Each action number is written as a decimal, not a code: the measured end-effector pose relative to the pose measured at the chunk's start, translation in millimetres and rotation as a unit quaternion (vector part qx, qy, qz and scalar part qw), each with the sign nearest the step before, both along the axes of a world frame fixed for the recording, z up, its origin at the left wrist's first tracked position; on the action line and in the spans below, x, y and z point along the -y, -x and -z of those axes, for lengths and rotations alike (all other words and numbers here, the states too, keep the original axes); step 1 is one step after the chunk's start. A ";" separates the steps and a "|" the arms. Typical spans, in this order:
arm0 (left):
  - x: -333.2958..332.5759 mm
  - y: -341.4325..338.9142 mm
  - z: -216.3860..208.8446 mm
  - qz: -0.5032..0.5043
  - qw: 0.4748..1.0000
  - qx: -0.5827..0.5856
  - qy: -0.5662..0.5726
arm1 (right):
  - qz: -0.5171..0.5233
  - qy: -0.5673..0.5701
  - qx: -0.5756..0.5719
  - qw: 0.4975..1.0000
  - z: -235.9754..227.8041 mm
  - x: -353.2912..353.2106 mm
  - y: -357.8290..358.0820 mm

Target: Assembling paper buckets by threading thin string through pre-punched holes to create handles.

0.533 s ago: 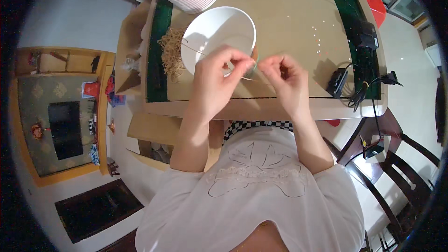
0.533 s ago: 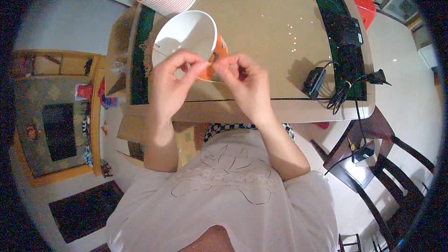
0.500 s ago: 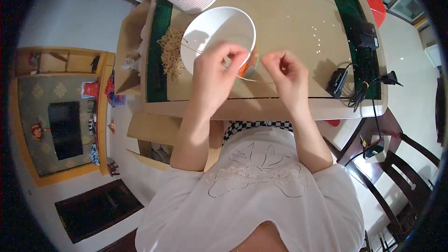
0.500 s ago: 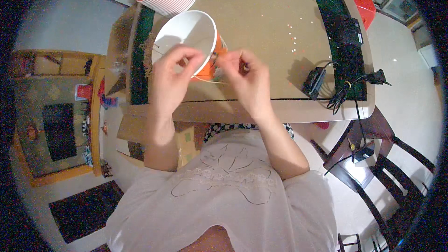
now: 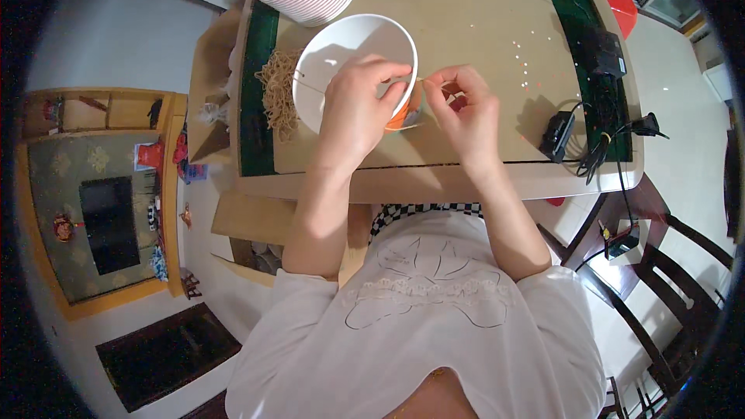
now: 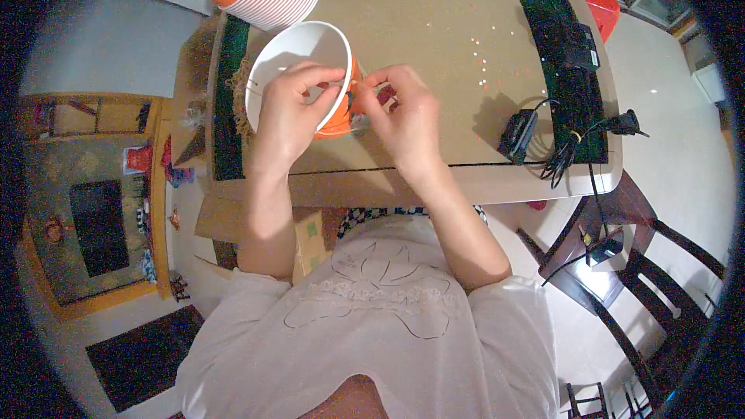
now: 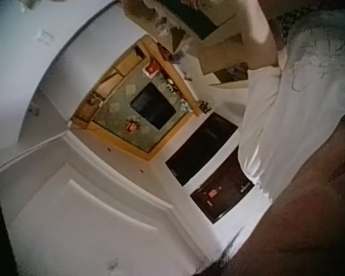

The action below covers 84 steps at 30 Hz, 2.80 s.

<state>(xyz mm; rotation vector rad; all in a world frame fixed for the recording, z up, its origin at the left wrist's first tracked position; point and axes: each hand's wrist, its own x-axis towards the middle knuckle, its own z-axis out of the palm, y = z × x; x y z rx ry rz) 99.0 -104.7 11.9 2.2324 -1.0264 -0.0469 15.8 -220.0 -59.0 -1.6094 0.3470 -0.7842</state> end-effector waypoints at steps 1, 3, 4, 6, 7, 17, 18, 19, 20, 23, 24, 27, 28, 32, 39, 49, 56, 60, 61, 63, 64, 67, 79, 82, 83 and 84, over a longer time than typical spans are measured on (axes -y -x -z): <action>0.3 0.4 -0.2 -0.002 1.000 0.000 -0.003 | 0.000 0.000 0.000 1.000 -0.9 -0.2 -0.2; 0.9 -0.1 0.5 0.001 1.000 0.001 -0.006 | -0.001 0.029 -0.002 1.000 -2.5 -0.2 0.0; 0.5 -0.8 1.1 0.002 1.000 0.000 -0.009 | -0.003 0.028 -0.002 1.000 -1.9 -0.5 -1.1; 1.9 -1.9 1.9 -0.001 1.000 -0.001 -0.010 | -0.007 0.032 -0.010 0.999 0.0 -0.4 -3.5; 2.1 -0.6 0.6 0.001 1.000 0.000 -0.005 | -0.005 0.035 -0.009 0.999 -2.2 -0.8 -2.5; -1.1 -0.5 11.1 -0.001 0.996 -0.059 0.066 | -0.033 0.113 0.047 0.992 -31.3 17.4 -4.4; -2.2 -0.5 11.4 0.001 0.996 -0.058 0.073 | -0.092 0.136 0.008 0.986 -37.9 20.5 -6.4; -3.1 -0.8 10.9 0.001 0.995 -0.057 0.080 | -0.151 0.159 -0.031 0.975 -43.1 23.9 -9.8; -4.2 -0.9 9.9 -0.001 0.995 -0.056 0.082 | -0.153 0.162 -0.030 0.974 -47.0 27.9 -13.1; -8.0 -0.2 6.3 -0.012 0.992 -0.075 0.103 | -0.180 0.274 -0.026 0.944 -52.9 39.6 -22.2; -8.8 -0.8 2.7 0.000 0.991 -0.083 0.107 | -0.203 0.289 -0.036 0.935 -54.1 41.9 -25.3; -16.5 2.5 -7.0 0.032 0.989 -0.086 0.112 | -0.242 0.317 -0.060 0.915 -59.3 43.2 -30.2; -18.0 1.9 -9.9 0.059 0.989 -0.078 0.112 | -0.252 0.333 -0.072 0.906 -62.2 44.6 -32.4; -49.6 10.9 -19.2 0.115 0.993 -0.020 0.005 | -0.227 0.347 -0.098 0.905 -64.8 43.6 -30.3; -78.6 -11.1 -18.4 -0.024 0.970 -0.193 0.143 | -0.302 0.270 -0.122 0.906 -69.5 35.9 -12.1; -37.2 9.8 0.7 0.062 0.998 0.010 -0.002 | -0.276 0.144 -0.077 0.947 -53.6 27.2 -8.4; -31.1 6.7 3.7 0.040 0.987 -0.158 -0.003 | -0.274 0.079 -0.051 0.957 -45.6 21.0 -2.2; -34.6 5.1 17.1 0.063 0.980 -0.158 0.100 | -0.233 0.163 -0.029 0.958 -46.5 17.5 0.4; -33.6 5.5 18.2 0.070 0.965 -0.209 0.140 | -0.217 0.156 -0.020 0.963 -44.6 17.5 0.2; -31.8 9.1 11.0 0.043 0.963 -0.228 0.138 | -0.219 0.158 -0.036 0.962 -43.7 19.0 -1.2; -31.3 11.4 7.0 0.016 0.959 -0.247 0.137 | -0.222 0.160 -0.052 0.960 -43.8 19.4 -1.1; -37.9 11.1 0.5 0.056 0.969 -0.193 0.140 | -0.222 0.124 -0.057 0.965 -44.8 19.4 -0.6; -35.0 7.8 -3.5 0.103 0.972 0.210 -0.011 | -0.263 0.081 -0.078 0.958 -45.1 21.8 -5.1; -30.9 6.3 -9.1 0.123 0.950 0.284 -0.035 | -0.282 0.044 -0.048 0.957 -47.0 21.2 -7.1; -30.4 5.4 -9.7 0.139 0.943 0.302 -0.030 | -0.283 0.044 -0.048 0.957 -47.2 20.2 -6.6; -31.3 6.0 -9.2 0.138 0.943 0.302 -0.030 | -0.277 0.043 -0.063 0.958 -47.1 18.6 -4.8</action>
